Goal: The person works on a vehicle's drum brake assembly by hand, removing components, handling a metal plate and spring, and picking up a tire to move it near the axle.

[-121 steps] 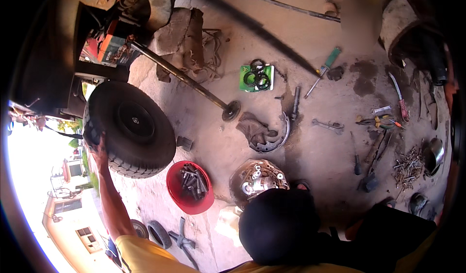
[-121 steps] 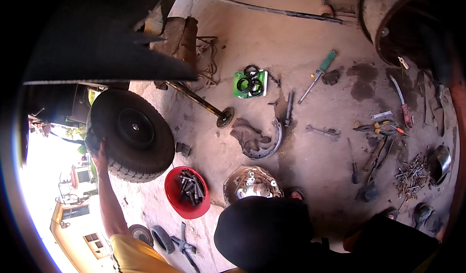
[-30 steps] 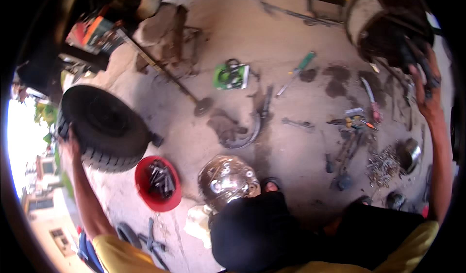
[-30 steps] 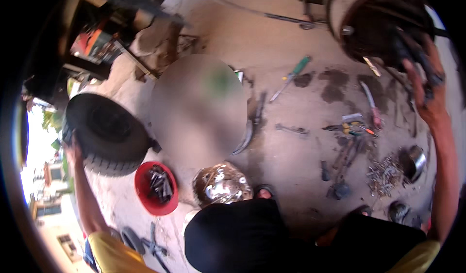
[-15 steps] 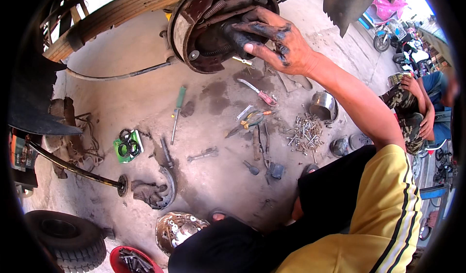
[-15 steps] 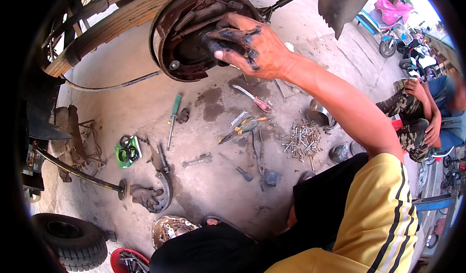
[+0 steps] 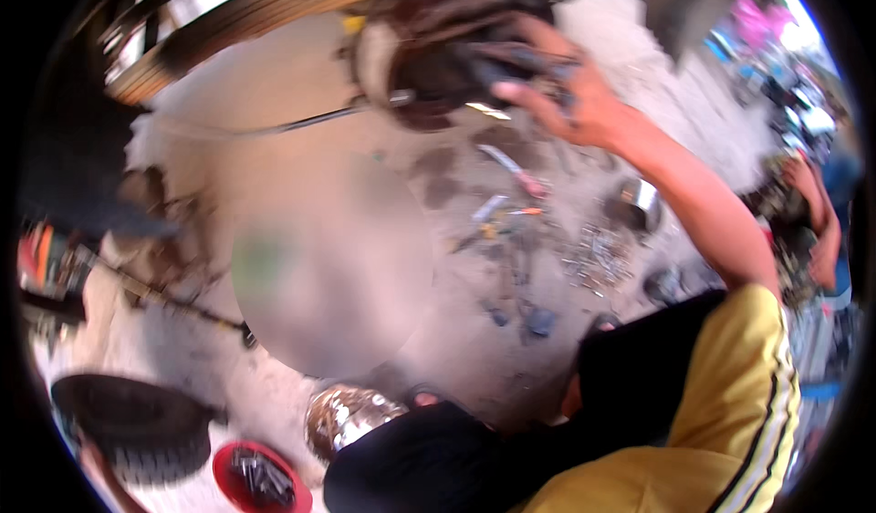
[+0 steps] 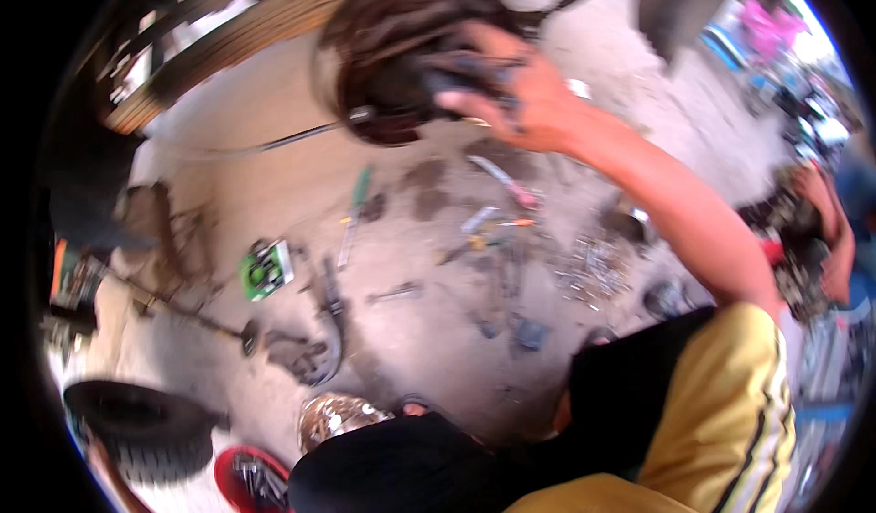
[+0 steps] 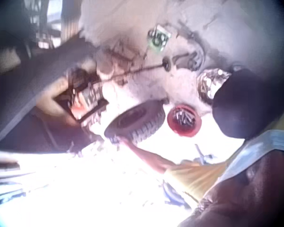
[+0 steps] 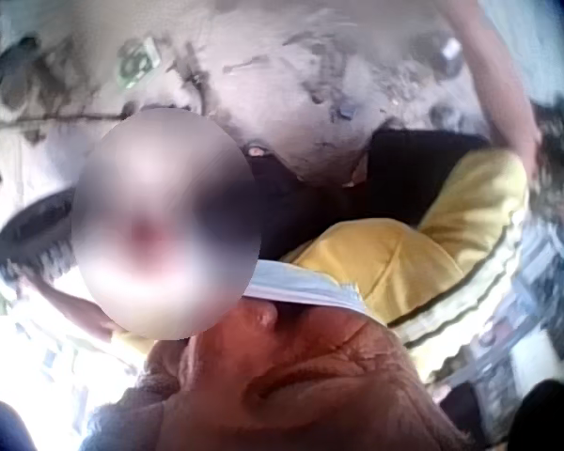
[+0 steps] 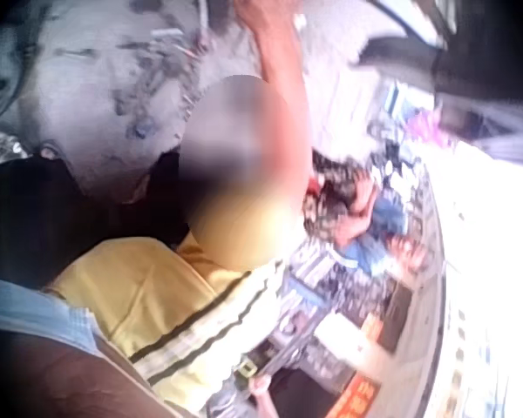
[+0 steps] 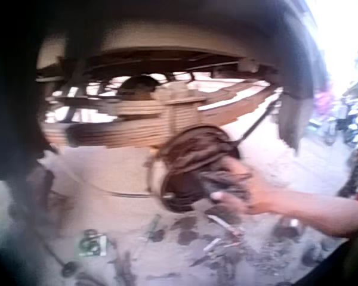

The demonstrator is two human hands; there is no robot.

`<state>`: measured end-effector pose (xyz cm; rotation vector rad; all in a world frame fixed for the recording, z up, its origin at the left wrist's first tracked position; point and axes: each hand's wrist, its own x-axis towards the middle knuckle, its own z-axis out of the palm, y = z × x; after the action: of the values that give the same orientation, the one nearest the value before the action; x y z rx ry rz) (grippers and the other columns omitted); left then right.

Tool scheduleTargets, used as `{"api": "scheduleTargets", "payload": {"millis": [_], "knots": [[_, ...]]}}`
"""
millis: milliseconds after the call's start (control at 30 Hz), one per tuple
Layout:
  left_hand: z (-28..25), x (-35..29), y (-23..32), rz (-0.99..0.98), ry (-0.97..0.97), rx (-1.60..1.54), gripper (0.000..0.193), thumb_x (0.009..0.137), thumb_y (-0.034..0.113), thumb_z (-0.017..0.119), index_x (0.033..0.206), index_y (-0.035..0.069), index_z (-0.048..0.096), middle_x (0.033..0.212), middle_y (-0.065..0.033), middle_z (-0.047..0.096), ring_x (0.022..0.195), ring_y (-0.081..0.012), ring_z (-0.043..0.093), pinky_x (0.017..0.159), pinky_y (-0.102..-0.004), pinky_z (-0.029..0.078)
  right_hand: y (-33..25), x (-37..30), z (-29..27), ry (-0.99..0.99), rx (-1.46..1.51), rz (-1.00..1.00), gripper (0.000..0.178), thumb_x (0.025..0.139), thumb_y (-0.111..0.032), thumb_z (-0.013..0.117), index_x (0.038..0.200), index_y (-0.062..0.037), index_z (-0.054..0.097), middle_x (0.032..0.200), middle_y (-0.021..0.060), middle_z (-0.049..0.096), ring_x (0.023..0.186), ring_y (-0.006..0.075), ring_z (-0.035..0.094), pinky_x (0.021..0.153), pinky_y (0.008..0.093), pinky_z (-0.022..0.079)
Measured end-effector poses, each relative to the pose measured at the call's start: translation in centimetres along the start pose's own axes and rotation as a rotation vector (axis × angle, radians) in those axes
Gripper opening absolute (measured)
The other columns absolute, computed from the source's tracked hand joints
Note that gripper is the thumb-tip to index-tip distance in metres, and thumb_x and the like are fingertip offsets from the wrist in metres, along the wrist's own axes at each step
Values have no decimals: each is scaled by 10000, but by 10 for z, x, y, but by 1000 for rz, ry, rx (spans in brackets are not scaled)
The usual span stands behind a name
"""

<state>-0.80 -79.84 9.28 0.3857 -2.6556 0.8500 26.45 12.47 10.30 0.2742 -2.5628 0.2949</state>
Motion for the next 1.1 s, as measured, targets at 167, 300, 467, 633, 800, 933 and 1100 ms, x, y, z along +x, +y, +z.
{"api": "scheduleTargets", "payload": {"millis": [167, 300, 467, 633, 800, 933, 1100], "knots": [[-6, 35, 27, 129, -84, 364, 640, 1004, 108, 329, 1585, 354, 225, 1636, -226, 203, 1377, -473, 401, 1046, -551, 446, -7, -27, -45, -76, -309, 116, 452, 953, -310, 578, 1301, -26, 631, 1326, 239, 550, 1230, 400, 544, 1051, 438, 421], [-48, 19, -26, 3, -7, 304, 608, 1027, 122, 314, 1555, 421, 273, 1664, -157, 172, 1353, -560, 369, 1028, -557, 468, 1, -34, -27, -76, -225, 123, 447, 963, -267, 541, 1313, 0, 614, 1399, 271, 502, 1283, 441, 502, 1104, 438, 368], [-65, -1, -28, -37, 10, 218, 590, 1029, 126, 310, 1545, 413, 302, 1676, -126, 142, 1347, -609, 336, 1043, -564, 461, 11, -37, -13, -50, -194, 87, 450, 966, -257, 536, 1304, 31, 606, 1384, 294, 498, 1270, 447, 507, 1098, 447, 369], [-65, 6, 2, -135, -35, 5, 558, 1033, 462, 342, 1576, 366, 261, 1667, -143, 160, 1398, -530, 330, 1064, -581, 426, 6, -34, -32, -86, -233, 106, 455, 978, -259, 518, 1311, 40, 597, 1393, 292, 494, 1278, 439, 505, 1108, 444, 362], [-75, -5, 9, -386, 261, -320, 891, 845, 806, 470, 1579, 331, 299, 1606, -223, 259, 1446, -462, 289, 1155, -530, 300, 14, -39, -21, -99, -266, 121, 452, 993, -263, 503, 1335, 19, 591, 1425, 272, 482, 1311, 427, 485, 1127, 438, 345], [-63, -10, -7, 75, 394, -291, 726, 889, 571, 637, 1510, 245, 448, 1577, -175, 340, 1440, -408, 321, 1161, -479, 281, 25, -46, -21, -114, -318, 123, 426, 1018, -257, 491, 1348, -9, 595, 1454, 274, 464, 1353, 418, 456, 1143, 442, 328], [-83, -19, 7, 120, 405, -462, 633, 918, 484, 648, 1451, 167, 519, 1547, -153, 395, 1415, -361, 385, 1145, -491, 291, 31, -52, -23, -142, -450, 126, 435, 1050, -289, 472, 1379, -24, 575, 1510, 278, 413, 1417, 421, 389, 1178, 457, 283]]}}
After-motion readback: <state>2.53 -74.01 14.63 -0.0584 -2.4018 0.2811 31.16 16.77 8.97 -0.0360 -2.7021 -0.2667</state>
